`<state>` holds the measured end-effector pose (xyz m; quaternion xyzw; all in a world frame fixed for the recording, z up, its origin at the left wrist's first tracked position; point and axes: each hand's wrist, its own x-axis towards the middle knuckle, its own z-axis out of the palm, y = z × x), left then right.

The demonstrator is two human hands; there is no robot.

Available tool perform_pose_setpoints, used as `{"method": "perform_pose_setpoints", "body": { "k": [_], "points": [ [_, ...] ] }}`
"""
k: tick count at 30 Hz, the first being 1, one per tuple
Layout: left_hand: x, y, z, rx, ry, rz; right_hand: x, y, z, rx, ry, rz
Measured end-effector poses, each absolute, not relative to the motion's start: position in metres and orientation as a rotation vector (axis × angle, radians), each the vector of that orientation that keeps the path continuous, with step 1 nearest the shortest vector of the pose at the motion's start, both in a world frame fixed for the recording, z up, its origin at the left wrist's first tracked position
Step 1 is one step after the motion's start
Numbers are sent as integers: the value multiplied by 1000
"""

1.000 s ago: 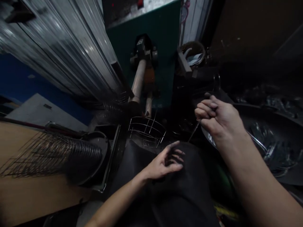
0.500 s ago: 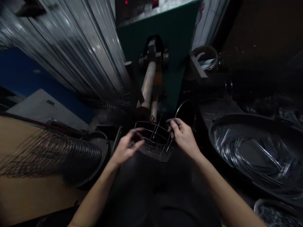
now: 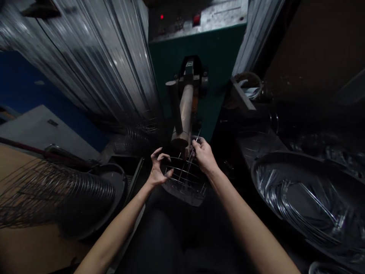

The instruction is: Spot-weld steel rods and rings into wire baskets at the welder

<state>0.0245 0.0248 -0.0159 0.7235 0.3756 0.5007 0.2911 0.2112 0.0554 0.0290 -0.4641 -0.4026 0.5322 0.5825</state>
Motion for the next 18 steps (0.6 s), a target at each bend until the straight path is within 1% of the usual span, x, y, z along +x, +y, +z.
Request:
{"method": "perform_pose_setpoints", "body": {
  "k": [18],
  "points": [
    [14,42,-21,1913,964,1367,198,64,30,-1119,-958,1167]
  ]
}}
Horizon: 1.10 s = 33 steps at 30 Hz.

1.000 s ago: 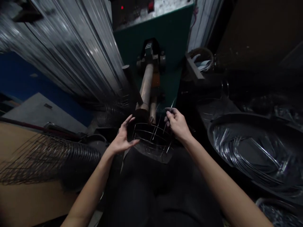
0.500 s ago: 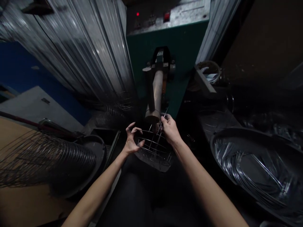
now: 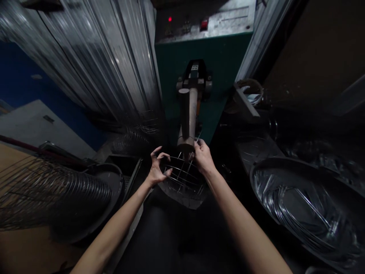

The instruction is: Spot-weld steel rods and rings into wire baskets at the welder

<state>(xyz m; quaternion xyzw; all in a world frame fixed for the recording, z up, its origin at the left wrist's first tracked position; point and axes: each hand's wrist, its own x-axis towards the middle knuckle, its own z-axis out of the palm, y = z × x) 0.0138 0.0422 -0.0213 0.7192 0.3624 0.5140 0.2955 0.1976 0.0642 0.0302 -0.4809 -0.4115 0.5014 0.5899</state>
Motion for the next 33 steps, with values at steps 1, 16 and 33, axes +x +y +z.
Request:
{"method": "perform_pose_setpoints", "body": {
  "k": [1,16,33],
  "points": [
    [13,43,-21,1908,966,1358,197,64,29,-1114,-948,1173],
    [10,53,-18,2175,844,1267,224,78,48,-1219,-809,1311],
    [0,-81,58,2070,1016,1141,295,-125,84,-1589,-2111,643]
  ]
}}
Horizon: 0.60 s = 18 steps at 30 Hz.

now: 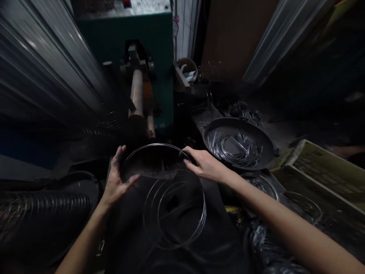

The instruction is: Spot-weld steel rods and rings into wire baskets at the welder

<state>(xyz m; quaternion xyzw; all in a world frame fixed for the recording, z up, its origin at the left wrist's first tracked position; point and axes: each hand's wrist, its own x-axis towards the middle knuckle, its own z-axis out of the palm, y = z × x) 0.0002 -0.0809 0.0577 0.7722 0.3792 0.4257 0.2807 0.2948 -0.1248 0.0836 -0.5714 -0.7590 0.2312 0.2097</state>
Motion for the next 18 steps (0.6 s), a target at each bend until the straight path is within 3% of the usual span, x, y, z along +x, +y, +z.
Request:
{"method": "perform_pose_setpoints", "body": {
  "k": [5,10,18],
  "points": [
    [33,-109,64,1372,818,694,291,-62,26,-1369,-1966,1013],
    [82,-117,47,1166,734,654,284,-11,-13,-1238,-2135,1456],
    [79,-106,30,1148,841,720,267,-3,-52,-1685,-2087,1167]
  ]
}}
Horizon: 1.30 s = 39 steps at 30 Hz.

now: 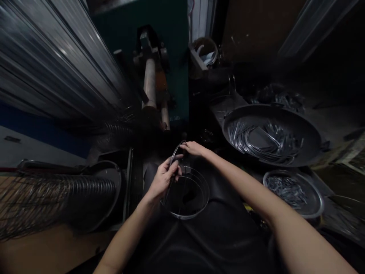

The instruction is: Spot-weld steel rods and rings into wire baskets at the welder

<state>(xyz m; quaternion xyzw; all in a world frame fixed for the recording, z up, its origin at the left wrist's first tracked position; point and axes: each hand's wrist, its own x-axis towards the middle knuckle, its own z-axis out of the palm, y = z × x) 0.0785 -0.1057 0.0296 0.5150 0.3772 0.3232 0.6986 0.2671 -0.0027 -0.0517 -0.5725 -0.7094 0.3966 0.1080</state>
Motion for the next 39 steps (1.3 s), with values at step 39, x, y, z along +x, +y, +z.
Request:
{"method": "perform_pose_setpoints", "body": {
  "k": [39],
  "points": [
    [-12,-120,-74,2744,764,474,175,-144,0,-1468,-903,1462]
  ]
}}
